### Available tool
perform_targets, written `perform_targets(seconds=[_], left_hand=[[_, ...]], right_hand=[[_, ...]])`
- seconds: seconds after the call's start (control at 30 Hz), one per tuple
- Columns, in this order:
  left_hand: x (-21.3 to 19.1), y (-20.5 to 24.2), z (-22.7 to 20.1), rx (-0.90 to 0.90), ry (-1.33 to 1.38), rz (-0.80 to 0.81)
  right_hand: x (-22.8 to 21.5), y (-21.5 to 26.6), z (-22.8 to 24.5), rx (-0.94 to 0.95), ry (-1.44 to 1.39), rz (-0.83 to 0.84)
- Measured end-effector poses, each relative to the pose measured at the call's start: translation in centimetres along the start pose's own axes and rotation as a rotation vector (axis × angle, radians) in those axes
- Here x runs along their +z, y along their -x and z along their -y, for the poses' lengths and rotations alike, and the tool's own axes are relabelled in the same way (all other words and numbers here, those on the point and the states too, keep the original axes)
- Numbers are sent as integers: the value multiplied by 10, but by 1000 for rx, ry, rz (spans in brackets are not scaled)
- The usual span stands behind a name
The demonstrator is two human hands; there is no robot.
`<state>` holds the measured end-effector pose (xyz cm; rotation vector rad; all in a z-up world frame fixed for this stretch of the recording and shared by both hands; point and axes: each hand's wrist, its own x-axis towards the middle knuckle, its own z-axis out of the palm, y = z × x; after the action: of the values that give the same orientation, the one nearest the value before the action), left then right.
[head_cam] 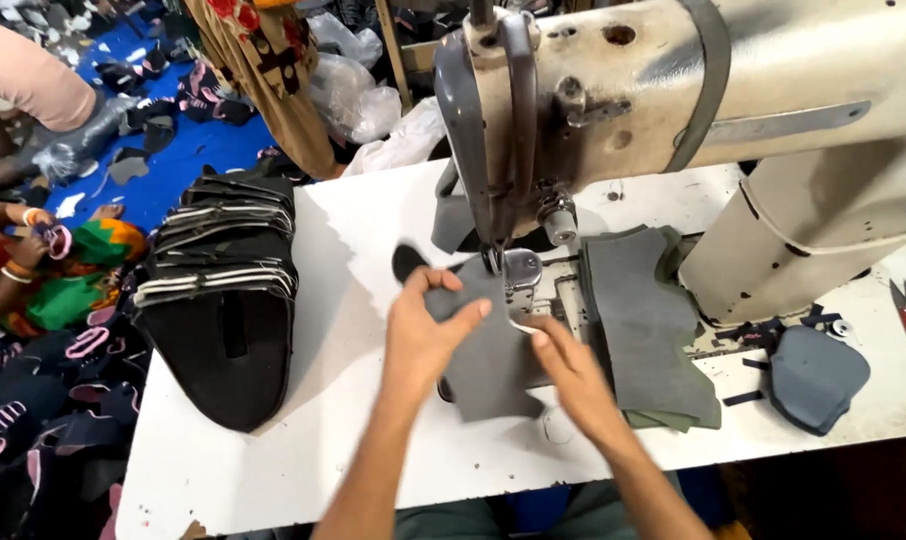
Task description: The person stitches and assembles various shoe components using an industrial sewing machine.
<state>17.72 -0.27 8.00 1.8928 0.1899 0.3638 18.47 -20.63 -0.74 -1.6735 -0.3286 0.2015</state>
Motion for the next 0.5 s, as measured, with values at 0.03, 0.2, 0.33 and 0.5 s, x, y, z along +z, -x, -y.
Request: perform_targets(seconds=[0.03, 0.2, 0.33, 0.5], left_hand=[[4, 6, 4, 45, 19, -31], [38, 27, 6, -97, 421, -163], [48, 19, 8, -146, 659, -217], [47, -1, 11, -194, 659, -226]], right_hand=[[-9, 0, 0, 54, 99, -52], [-51, -13, 68, -155, 588, -74], [-55, -28, 78, -222, 519, -37], [-45, -33, 80, -51, 468, -93]])
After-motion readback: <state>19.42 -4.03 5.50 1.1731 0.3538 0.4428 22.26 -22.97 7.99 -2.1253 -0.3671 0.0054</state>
